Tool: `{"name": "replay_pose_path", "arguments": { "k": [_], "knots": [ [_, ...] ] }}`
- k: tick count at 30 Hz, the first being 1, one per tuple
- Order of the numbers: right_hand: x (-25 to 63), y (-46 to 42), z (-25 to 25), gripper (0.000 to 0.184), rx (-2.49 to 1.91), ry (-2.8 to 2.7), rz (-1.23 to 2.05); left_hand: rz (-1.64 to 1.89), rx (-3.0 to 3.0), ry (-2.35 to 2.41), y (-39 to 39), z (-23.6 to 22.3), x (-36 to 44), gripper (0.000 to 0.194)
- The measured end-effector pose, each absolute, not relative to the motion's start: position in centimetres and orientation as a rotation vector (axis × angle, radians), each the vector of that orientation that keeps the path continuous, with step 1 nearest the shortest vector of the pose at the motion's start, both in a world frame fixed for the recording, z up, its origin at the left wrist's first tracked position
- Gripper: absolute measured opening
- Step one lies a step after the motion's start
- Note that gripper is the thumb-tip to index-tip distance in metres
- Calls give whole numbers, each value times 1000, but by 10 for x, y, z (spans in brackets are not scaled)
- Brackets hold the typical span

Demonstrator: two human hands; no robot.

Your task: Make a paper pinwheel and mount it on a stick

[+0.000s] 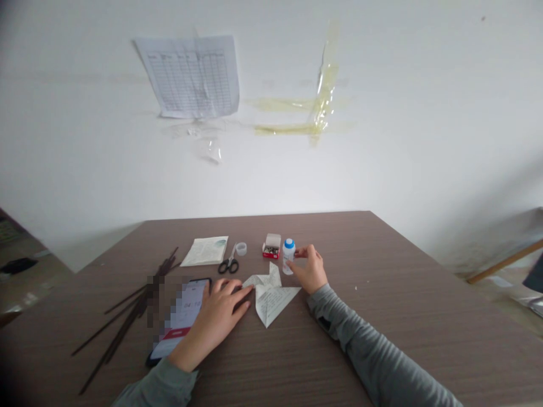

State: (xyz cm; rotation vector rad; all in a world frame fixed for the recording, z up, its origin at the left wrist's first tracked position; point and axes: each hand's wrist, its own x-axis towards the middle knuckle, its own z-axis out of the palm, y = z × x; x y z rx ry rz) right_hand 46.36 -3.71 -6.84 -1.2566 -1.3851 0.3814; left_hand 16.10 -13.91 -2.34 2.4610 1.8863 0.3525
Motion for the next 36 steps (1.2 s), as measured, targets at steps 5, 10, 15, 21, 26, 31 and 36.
{"name": "replay_pose_path", "arguments": {
  "k": [5, 10, 15, 21, 26, 31, 36],
  "knots": [
    [464, -38, -63, 43, -1213, -1394, 504, 321, 2483, 1865, -140, -22, 160, 52],
    [465, -36, -62, 38, -1207, -1452, 461, 310, 2462, 1867, -140, -18, 161, 52],
    [462, -30, -61, 39, -1171, -1404, 454, 279, 2424, 1899, -141, -12, 164, 53],
    [459, -10, -36, 50, -1099, -1416, 609, 242, 2418, 1873, -142, -7, 159, 52],
    [445, 13, -9, 47, -1023, -1474, 746, 205, 2405, 1914, -140, -5, 155, 50],
    [419, 35, 1, 42, -1071, -1565, 766, 194, 2397, 1898, -140, -4, 152, 51],
    [394, 54, -7, 39, -1074, -1631, 721, 200, 2390, 1897, -140, -3, 150, 51]
  ]
}}
